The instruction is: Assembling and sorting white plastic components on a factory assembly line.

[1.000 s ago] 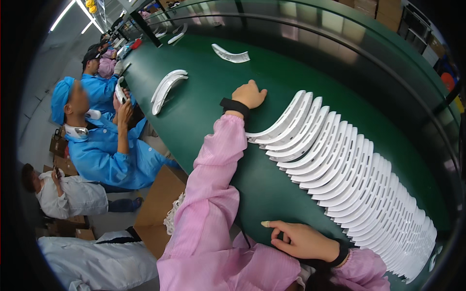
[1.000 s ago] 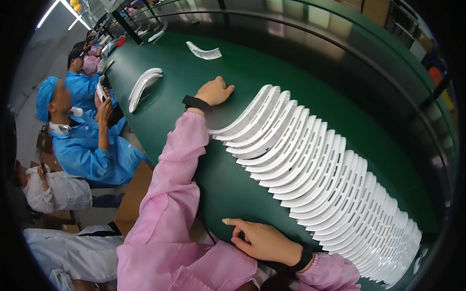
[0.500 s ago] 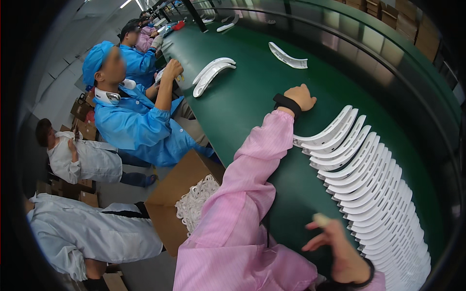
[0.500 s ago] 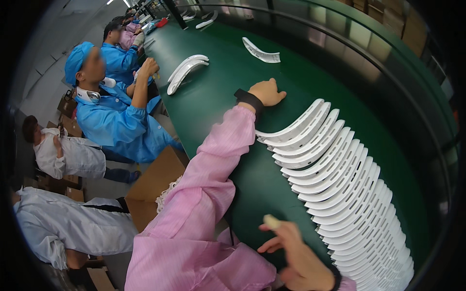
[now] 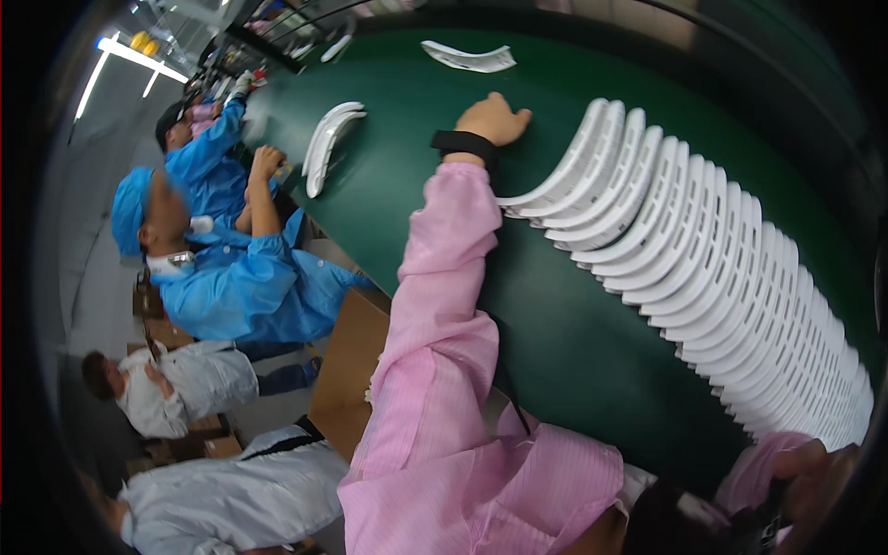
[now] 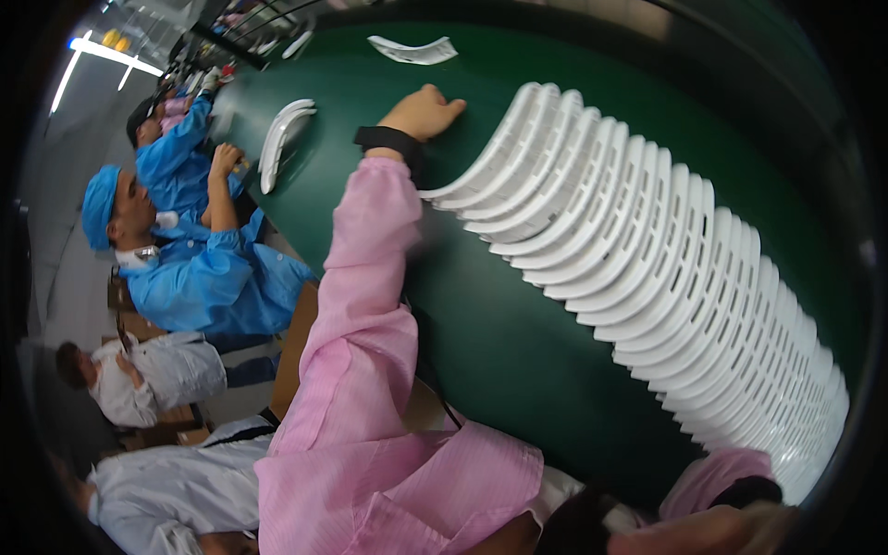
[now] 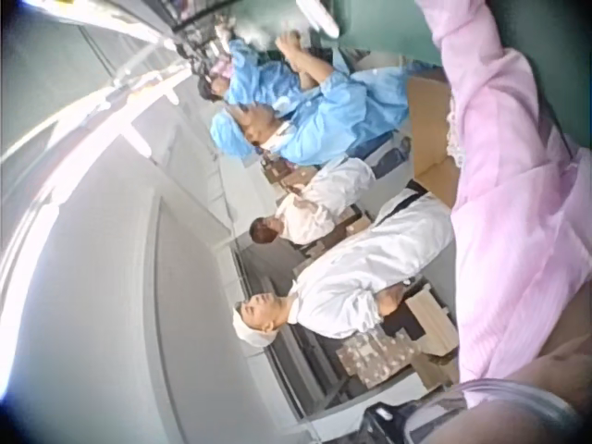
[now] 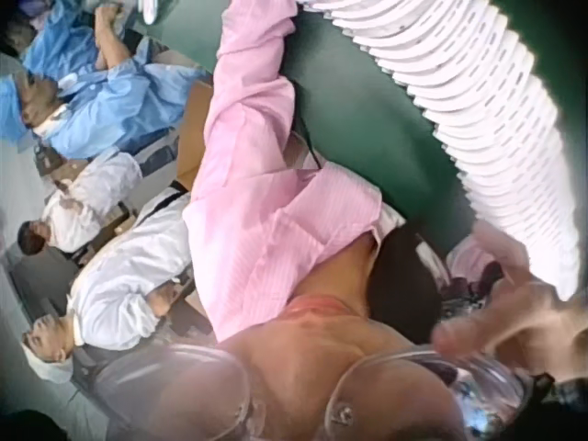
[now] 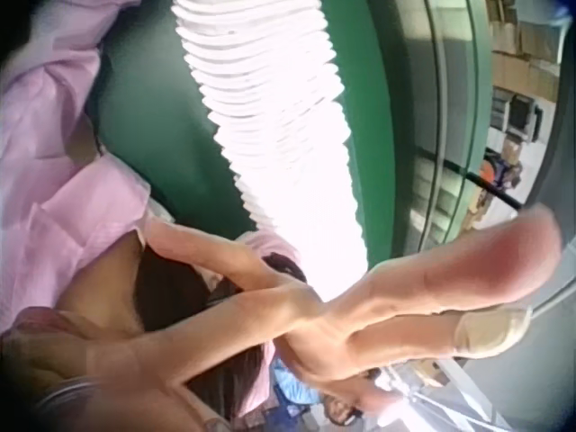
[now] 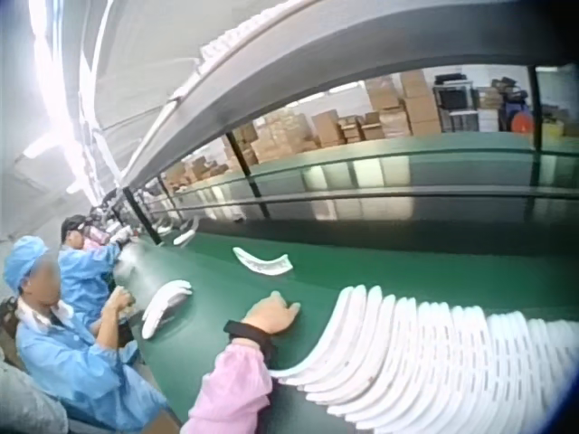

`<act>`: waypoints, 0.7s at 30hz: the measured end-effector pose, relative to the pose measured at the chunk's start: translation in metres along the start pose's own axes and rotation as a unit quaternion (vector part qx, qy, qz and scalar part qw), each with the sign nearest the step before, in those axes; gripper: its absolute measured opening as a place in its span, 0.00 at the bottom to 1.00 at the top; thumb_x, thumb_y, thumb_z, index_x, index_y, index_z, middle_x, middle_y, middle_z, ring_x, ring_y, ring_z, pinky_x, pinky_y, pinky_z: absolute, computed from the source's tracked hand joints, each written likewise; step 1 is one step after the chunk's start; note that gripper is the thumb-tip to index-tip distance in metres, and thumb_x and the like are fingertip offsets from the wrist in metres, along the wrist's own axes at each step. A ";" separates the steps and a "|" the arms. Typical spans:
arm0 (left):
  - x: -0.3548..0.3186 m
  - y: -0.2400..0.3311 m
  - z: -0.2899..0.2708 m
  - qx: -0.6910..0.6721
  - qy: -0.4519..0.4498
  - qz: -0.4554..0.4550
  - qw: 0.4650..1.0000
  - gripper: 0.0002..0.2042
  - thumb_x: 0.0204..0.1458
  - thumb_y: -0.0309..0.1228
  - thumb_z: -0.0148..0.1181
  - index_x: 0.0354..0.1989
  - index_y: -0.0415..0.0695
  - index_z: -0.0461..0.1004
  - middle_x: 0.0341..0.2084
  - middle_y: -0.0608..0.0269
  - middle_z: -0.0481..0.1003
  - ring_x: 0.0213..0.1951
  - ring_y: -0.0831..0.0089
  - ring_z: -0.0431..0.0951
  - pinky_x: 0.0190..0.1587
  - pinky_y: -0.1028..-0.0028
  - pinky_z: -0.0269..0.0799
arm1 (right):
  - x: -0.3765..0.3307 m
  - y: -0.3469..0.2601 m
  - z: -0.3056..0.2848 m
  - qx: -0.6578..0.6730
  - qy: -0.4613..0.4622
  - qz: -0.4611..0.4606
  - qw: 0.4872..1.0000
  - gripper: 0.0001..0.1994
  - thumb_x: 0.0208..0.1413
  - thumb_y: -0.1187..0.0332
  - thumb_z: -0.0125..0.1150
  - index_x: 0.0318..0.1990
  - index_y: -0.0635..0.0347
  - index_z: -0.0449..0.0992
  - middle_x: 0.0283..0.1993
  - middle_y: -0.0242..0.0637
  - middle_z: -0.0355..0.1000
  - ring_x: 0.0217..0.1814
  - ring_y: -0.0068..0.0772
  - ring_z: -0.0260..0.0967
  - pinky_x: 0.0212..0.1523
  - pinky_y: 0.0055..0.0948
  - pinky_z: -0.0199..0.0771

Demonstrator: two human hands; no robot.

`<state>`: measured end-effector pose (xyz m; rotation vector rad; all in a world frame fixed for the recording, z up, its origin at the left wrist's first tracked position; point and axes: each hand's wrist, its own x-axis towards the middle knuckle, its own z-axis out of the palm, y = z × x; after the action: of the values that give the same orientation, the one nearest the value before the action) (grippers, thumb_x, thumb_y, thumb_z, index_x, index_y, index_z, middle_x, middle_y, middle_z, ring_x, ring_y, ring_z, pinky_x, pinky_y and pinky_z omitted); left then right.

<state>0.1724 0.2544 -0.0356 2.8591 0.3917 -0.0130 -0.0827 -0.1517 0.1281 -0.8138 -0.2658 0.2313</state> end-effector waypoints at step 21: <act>-0.008 0.024 -0.014 -0.052 -0.065 -0.053 0.995 0.24 0.53 0.50 0.57 0.38 0.36 0.69 0.30 0.48 0.77 0.29 0.57 0.79 0.34 0.65 0.74 | -0.037 -0.006 -0.034 -0.004 0.117 -0.086 0.989 0.40 0.63 0.47 0.45 0.72 0.51 0.32 0.74 0.43 0.28 0.33 0.44 0.77 0.46 0.43 0.78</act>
<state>0.1711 0.2337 -0.0158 2.7145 0.5001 -0.1924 -0.1062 -0.1901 0.1050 -0.8132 -0.1152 -0.0283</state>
